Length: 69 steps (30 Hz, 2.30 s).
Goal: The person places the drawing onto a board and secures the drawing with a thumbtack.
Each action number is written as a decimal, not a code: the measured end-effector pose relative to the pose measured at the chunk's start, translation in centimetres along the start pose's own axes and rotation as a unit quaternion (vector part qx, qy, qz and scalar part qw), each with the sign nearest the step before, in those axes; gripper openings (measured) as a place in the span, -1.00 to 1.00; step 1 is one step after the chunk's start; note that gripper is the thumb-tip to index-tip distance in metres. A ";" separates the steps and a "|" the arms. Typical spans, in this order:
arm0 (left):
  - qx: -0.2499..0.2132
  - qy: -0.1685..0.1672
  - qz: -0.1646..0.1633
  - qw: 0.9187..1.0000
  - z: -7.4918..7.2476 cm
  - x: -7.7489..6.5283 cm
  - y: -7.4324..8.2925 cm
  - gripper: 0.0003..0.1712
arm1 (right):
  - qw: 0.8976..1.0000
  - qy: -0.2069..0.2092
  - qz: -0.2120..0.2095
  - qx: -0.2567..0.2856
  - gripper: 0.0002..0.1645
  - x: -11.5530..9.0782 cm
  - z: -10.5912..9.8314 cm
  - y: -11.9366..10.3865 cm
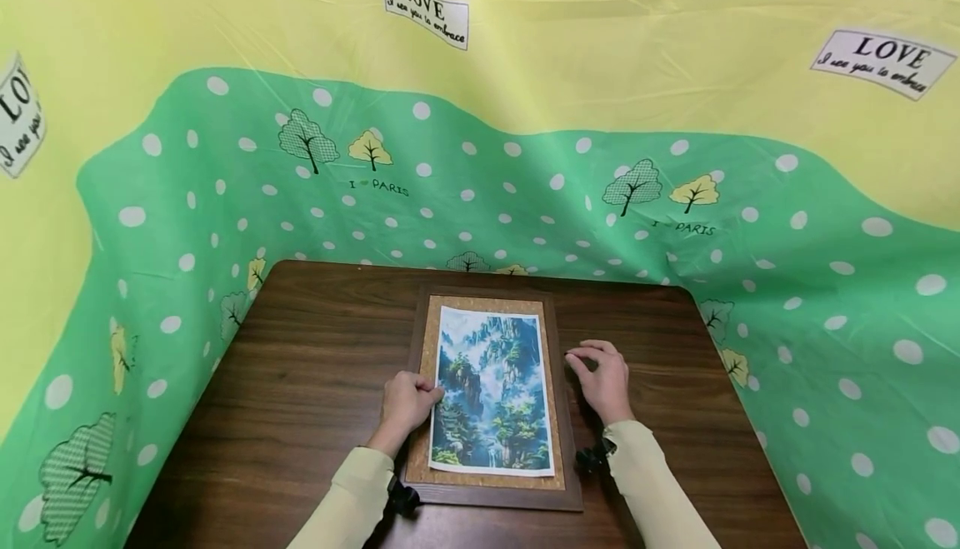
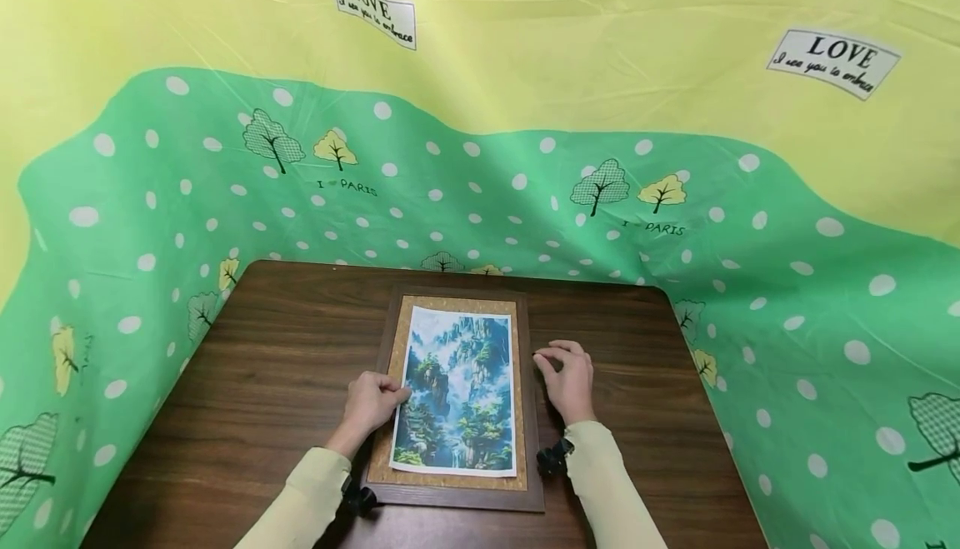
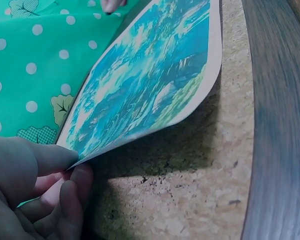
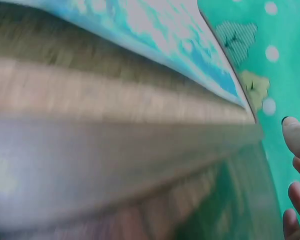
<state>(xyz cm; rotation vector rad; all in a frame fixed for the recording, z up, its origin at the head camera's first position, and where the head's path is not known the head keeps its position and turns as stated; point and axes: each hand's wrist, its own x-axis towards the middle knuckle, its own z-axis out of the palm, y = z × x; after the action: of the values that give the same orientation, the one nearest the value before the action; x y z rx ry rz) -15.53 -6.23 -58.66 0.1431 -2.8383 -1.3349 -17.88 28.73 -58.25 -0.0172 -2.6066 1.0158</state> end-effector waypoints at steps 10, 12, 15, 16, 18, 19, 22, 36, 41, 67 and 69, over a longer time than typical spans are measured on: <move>-0.001 0.001 0.006 1.000 -0.1 0.0 -0.1 -0.70 | 0.997 -0.061 -0.045 0.034 -0.82 2.7 3.1 -4.1; -0.001 0.002 0.006 1.000 -0.1 -0.1 -0.2 -0.72 | 0.995 -0.075 -0.044 0.043 -0.82 3.3 3.7 -4.7; -0.001 0.002 0.007 1.000 -0.1 -0.1 -0.2 -0.73 | 0.994 -0.090 -0.043 0.053 -0.84 4.2 4.5 -5.7; -0.002 0.002 0.008 1.000 0.0 -0.1 -0.2 -0.73 | 0.993 -0.093 -0.042 0.055 -0.84 4.4 4.8 -5.9; -0.006 0.003 0.010 1.000 0.0 -0.2 -0.3 -0.72 | 0.993 -0.099 -0.042 0.055 -0.85 4.8 5.5 -6.3; -0.009 0.004 0.010 1.000 0.1 -0.2 -0.4 -0.71 | 0.993 -0.100 -0.038 0.058 -0.86 5.0 5.8 -6.5; -0.014 0.003 0.008 1.000 0.1 -0.3 -0.6 -0.66 | 0.992 -0.107 -0.027 0.061 -0.87 5.4 6.9 -6.7; -0.016 0.000 0.000 1.000 0.2 -0.3 -1.0 -0.56 | 0.991 -0.121 -0.013 0.063 -0.86 6.9 10.2 -6.7; -0.017 -0.002 -0.002 1.000 0.0 -0.1 -1.1 -0.63 | 0.990 -0.126 -0.005 0.070 -0.86 7.3 10.8 -7.1; -0.015 -0.008 -0.012 1.000 0.2 0.5 -1.1 -0.56 | 0.992 -0.117 0.026 0.038 -0.87 8.2 12.2 -6.5; -0.014 -0.008 -0.013 1.000 0.2 0.5 -1.1 -0.56 | 0.992 -0.119 0.032 0.032 -0.87 8.3 12.3 -6.6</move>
<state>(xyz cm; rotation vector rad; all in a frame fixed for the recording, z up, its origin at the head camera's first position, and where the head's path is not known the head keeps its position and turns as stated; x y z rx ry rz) -15.95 -6.84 -59.61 0.1711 -2.8389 -1.3873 -28.83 16.91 -59.75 0.0372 -2.8008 1.1892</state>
